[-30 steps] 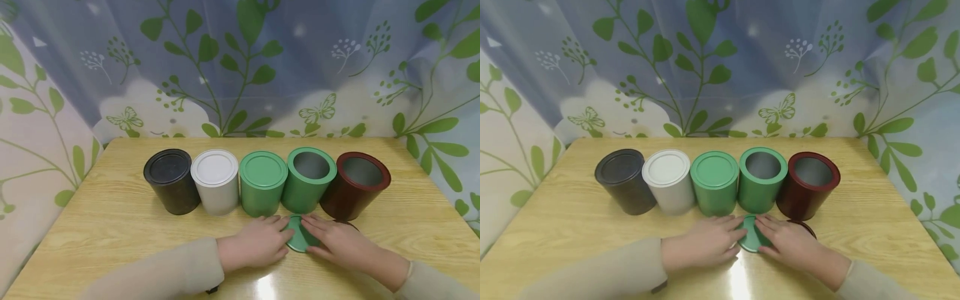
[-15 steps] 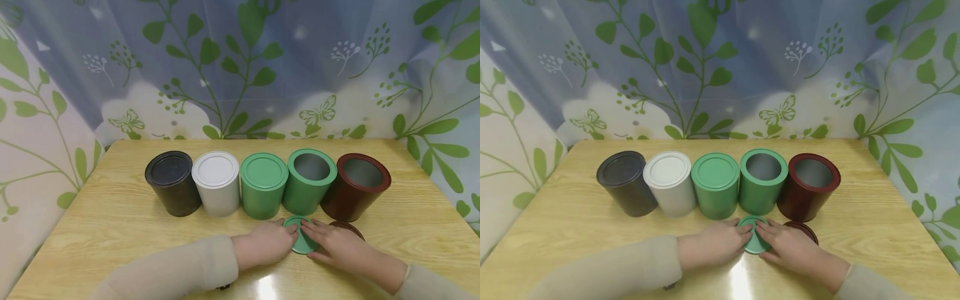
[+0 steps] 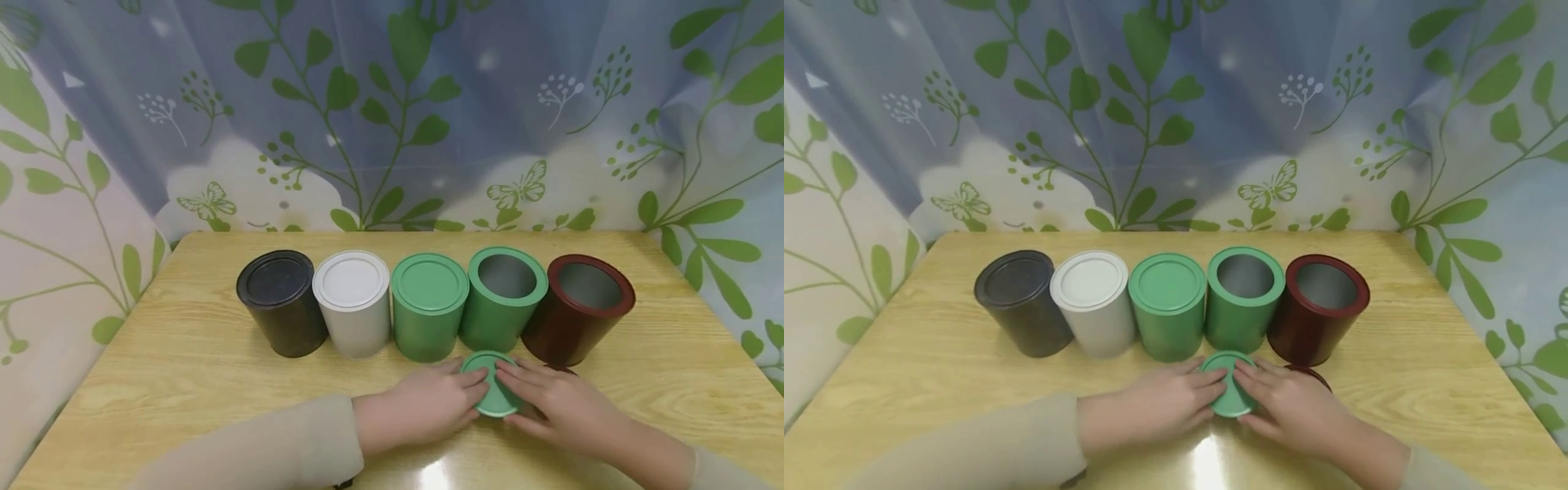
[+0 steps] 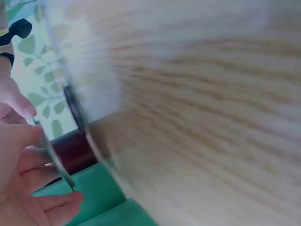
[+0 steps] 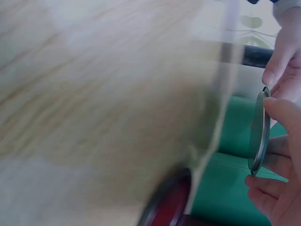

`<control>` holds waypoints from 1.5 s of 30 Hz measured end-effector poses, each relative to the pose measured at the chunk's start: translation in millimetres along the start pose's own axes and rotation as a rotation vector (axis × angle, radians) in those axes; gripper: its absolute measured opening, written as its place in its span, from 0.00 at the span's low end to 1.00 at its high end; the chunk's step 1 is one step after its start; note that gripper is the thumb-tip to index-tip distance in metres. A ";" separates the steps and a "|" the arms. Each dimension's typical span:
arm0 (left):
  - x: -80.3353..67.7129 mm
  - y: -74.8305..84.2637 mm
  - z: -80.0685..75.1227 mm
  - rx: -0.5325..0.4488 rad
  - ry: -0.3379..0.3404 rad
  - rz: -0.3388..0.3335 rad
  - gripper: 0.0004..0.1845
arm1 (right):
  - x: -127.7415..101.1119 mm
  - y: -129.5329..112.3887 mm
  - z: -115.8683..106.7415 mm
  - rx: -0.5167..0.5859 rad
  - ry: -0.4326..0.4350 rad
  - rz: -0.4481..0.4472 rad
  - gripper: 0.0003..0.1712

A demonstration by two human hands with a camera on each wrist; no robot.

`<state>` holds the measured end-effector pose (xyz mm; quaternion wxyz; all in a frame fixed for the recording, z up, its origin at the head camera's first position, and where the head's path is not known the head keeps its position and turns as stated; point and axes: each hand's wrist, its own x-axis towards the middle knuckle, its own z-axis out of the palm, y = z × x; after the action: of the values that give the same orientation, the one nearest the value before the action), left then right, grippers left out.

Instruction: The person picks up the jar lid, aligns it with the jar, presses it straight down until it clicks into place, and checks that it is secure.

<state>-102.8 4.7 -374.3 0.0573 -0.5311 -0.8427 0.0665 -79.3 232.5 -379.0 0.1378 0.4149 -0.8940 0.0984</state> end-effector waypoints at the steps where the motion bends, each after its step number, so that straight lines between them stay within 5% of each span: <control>1: -2.6 -0.5 -2.3 -0.005 0.027 -0.003 0.23 | 0.4 -1.2 -2.8 0.000 0.021 -0.002 0.32; 8: -12.0 -4.2 -20.9 0.036 0.230 0.002 0.23 | 4.3 -5.1 -23.1 -0.017 0.127 -0.005 0.33; 19: -6.6 -14.9 -53.5 0.079 0.371 0.029 0.20 | 11.3 3.1 -50.7 0.053 0.249 -0.042 0.33; 25: 0.9 -23.9 -63.2 0.005 0.353 0.012 0.20 | 17.3 10.2 -62.0 0.039 0.186 0.002 0.32; 34: 19.1 -34.6 -70.8 -0.083 0.188 -0.066 0.22 | 23.3 22.4 -68.0 0.026 0.013 0.102 0.33; 45: 35.5 -45.2 -74.8 -0.125 0.087 -0.103 0.21 | 32.8 32.8 -69.6 0.032 -0.084 0.172 0.28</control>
<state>-145.6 21.3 -291.9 0.0638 -0.4919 -0.8682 -0.0122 -113.3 250.1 -304.6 0.0844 0.3425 -0.9296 0.1068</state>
